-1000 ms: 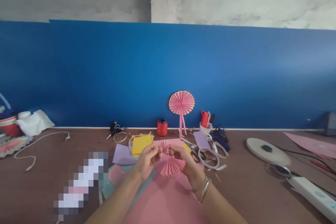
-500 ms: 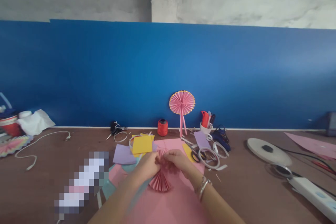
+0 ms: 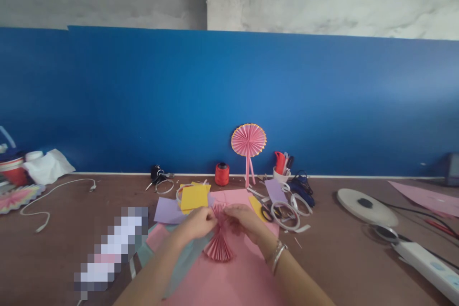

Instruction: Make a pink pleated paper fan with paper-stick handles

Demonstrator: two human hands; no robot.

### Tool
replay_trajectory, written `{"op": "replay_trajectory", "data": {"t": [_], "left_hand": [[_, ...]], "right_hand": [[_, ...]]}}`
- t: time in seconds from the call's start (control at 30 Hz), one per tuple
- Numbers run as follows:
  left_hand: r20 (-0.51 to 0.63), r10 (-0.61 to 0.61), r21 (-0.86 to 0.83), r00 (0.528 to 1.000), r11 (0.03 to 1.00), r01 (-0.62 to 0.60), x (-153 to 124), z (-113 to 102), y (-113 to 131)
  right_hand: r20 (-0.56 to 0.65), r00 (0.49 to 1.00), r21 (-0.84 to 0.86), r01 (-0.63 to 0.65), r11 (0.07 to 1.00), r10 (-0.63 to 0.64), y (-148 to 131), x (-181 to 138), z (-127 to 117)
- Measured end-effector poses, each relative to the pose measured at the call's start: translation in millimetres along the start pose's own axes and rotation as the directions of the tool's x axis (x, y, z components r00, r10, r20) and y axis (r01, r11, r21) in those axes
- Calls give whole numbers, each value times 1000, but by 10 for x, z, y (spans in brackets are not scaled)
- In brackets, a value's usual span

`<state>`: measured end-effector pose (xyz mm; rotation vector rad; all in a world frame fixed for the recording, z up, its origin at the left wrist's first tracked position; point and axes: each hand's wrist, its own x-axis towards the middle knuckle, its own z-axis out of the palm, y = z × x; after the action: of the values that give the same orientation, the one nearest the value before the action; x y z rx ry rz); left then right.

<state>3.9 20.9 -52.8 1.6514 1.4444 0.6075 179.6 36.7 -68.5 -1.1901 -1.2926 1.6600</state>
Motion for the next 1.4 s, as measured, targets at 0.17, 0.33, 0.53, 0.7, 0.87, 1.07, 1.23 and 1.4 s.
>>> {"op": "replay_trajectory", "data": {"t": [0.17, 0.33, 0.53, 0.7, 0.87, 1.07, 1.23, 1.4], "left_hand": [[36, -197, -235, 980, 951, 200, 30, 108, 50], [90, -265, -433, 960, 858, 277, 41, 161, 96], [93, -234, -528, 968, 813, 247, 31, 240, 113], [135, -164, -519, 977, 829, 211, 6, 269, 114], [93, -127, -466, 987, 871, 156, 1, 275, 137], [-75, -84, -408, 994, 912, 47, 41, 314, 128], [-99, -58, -346, 993, 938, 21, 62, 239, 61], [-58, -33, -298, 998, 955, 14, 105, 116, -34]], "right_hand": [[-34, 999, -35, 20, 999, -22, -5, 4, 9], [-38, 998, -35, 58, 998, -59, -24, -10, 14], [44, 999, 16, 28, 999, -29, -46, -33, 0], [30, 999, 50, 20, 999, -21, -30, -13, -2], [-3, 999, 66, 36, 997, -36, -22, 5, 4], [-17, 1000, 66, -19, 998, 20, -43, -9, 0], [-32, 995, 65, -88, 994, 90, -47, -2, -30], [-52, 981, 58, -182, 982, 185, -10, 57, -117]]}}
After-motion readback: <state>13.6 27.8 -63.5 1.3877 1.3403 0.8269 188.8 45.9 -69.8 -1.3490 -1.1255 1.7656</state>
